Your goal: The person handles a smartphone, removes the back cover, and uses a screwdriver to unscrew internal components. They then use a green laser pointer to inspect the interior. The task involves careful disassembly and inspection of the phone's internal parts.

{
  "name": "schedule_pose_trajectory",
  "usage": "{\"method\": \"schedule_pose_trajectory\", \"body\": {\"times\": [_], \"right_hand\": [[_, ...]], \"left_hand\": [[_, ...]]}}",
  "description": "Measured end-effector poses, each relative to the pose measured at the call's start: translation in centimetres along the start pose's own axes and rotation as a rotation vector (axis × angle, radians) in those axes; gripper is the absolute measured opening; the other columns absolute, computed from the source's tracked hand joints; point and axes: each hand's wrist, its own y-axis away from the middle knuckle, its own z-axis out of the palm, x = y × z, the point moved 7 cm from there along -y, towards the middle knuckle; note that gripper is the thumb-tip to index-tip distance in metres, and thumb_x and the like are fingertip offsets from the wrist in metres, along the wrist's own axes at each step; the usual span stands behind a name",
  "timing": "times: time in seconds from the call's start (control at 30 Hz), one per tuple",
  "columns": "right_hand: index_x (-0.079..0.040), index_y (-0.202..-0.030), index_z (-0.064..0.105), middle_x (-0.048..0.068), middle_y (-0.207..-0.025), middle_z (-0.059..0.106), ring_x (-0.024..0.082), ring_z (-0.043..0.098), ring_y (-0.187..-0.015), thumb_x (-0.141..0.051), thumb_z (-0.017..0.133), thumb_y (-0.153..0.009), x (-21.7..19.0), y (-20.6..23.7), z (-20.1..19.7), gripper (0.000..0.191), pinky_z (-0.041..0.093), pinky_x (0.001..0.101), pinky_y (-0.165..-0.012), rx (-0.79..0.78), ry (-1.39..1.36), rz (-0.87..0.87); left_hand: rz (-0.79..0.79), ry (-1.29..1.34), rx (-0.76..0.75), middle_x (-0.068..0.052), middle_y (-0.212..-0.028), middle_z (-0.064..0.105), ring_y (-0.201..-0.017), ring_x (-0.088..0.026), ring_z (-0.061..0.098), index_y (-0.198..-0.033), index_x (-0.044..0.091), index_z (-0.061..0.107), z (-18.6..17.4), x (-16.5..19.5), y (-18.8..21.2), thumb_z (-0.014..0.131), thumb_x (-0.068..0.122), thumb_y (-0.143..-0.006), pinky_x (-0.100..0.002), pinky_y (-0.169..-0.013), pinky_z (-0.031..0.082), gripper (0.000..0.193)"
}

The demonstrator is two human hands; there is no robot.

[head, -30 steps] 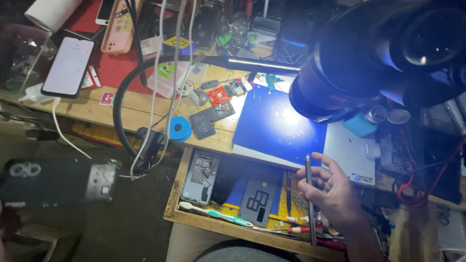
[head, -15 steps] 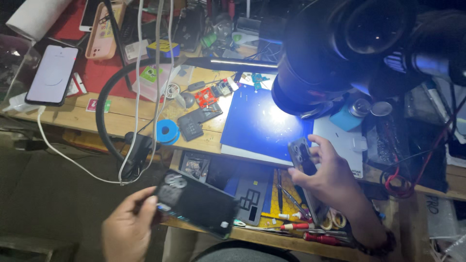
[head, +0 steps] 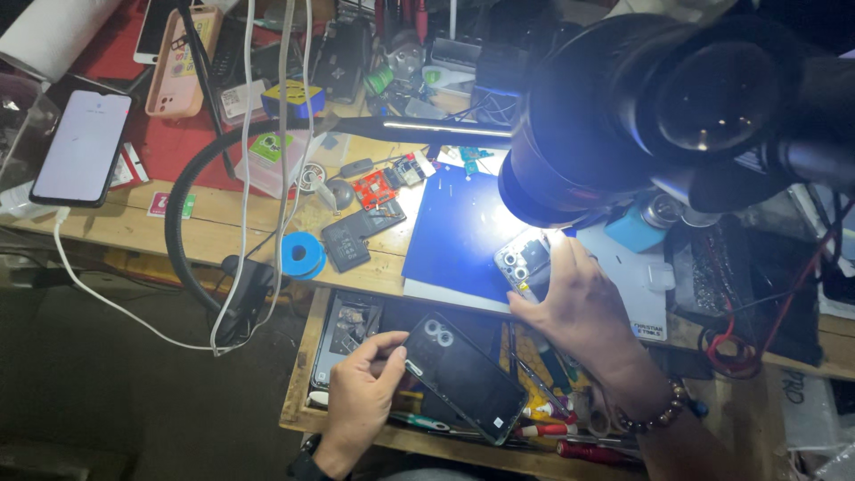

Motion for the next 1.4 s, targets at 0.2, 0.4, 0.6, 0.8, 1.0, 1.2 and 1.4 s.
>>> {"method": "schedule_pose_trajectory", "body": {"times": [0.2, 0.4, 0.6, 0.8, 1.0, 1.2, 1.4], "right_hand": [[0.006, -0.117, 0.054, 0.021, -0.104, 0.058, 0.038, 0.062, -0.099, -0.034, 0.086, -0.071, 0.0, -0.3, 0.7, 0.069, 0.053, 0.0486, -0.085, 0.055, 0.011, -0.087], [0.007, -0.124, 0.054, 0.021, -0.109, 0.059, 0.038, 0.059, -0.104, -0.034, 0.086, -0.072, 0.0, -0.1, 0.8, 0.074, 0.05, 0.0488, -0.093, 0.114, 0.005, -0.174], [0.009, -0.132, 0.052, 0.025, -0.118, 0.06, 0.039, 0.057, -0.114, -0.035, 0.083, -0.076, -0.1, 0.3, 1.2, 0.078, 0.047, 0.0481, -0.1, 0.159, 0.026, -0.239], [0.011, -0.137, 0.048, 0.029, -0.127, 0.057, 0.04, 0.052, -0.125, -0.039, 0.078, -0.083, 0.1, 0.6, 1.9, 0.079, 0.042, 0.0493, -0.107, 0.153, 0.047, -0.273], [0.011, -0.138, 0.048, 0.029, -0.132, 0.055, 0.04, 0.049, -0.13, -0.043, 0.075, -0.086, 0.2, 0.8, 2.6, 0.079, 0.039, 0.0508, -0.108, 0.132, 0.078, -0.256], [0.016, -0.137, 0.045, 0.034, -0.137, 0.051, 0.043, 0.045, -0.135, -0.05, 0.078, -0.077, -0.5, 1.8, 1.8, 0.095, 0.037, 0.053, -0.109, 0.222, 0.153, -0.311], [0.001, -0.131, 0.06, 0.021, -0.139, 0.06, 0.034, 0.058, -0.133, -0.029, 0.082, -0.081, -2.0, 9.0, 2.3, 0.063, 0.05, 0.0437, -0.111, 0.31, -0.079, -0.311]], "left_hand": [[-0.031, -0.045, -0.025, -0.006, -0.084, 0.083, -0.073, -0.009, 0.075, -0.118, 0.002, 0.073, 1.0, 0.8, -0.5, 0.066, 0.013, -0.093, -0.024, -0.066, 0.062, 0.028], [0.044, -0.091, -0.033, -0.007, -0.089, 0.082, -0.074, -0.009, 0.075, -0.118, 0.001, 0.074, 1.2, 1.0, -0.6, 0.068, 0.013, -0.093, -0.024, -0.065, 0.06, 0.028], [-0.035, -0.098, -0.06, -0.009, -0.088, 0.082, -0.073, -0.012, 0.077, -0.12, 0.002, 0.072, 0.9, -0.1, -0.7, 0.065, 0.014, -0.094, -0.025, -0.066, 0.063, 0.029], [-0.043, -0.109, -0.077, -0.008, -0.089, 0.082, -0.074, -0.013, 0.078, -0.12, 0.002, 0.072, 1.0, -0.4, -0.6, 0.063, 0.014, -0.095, -0.026, -0.067, 0.065, 0.029], [-0.022, -0.099, -0.094, -0.008, -0.091, 0.082, -0.077, -0.013, 0.078, -0.121, 0.001, 0.071, 0.9, -0.4, -0.6, 0.062, 0.015, -0.096, -0.026, -0.069, 0.066, 0.03], [-0.032, -0.104, -0.105, -0.007, -0.09, 0.083, -0.078, -0.013, 0.079, -0.121, 0.002, 0.072, 0.8, -0.5, -0.6, 0.061, 0.016, -0.096, -0.026, -0.069, 0.066, 0.03], [-0.047, -0.047, -0.093, -0.008, -0.088, 0.082, -0.075, -0.012, 0.077, -0.121, 0.002, 0.072, 0.6, -0.5, -0.3, 0.063, 0.016, -0.096, -0.026, -0.067, 0.065, 0.03]]}}
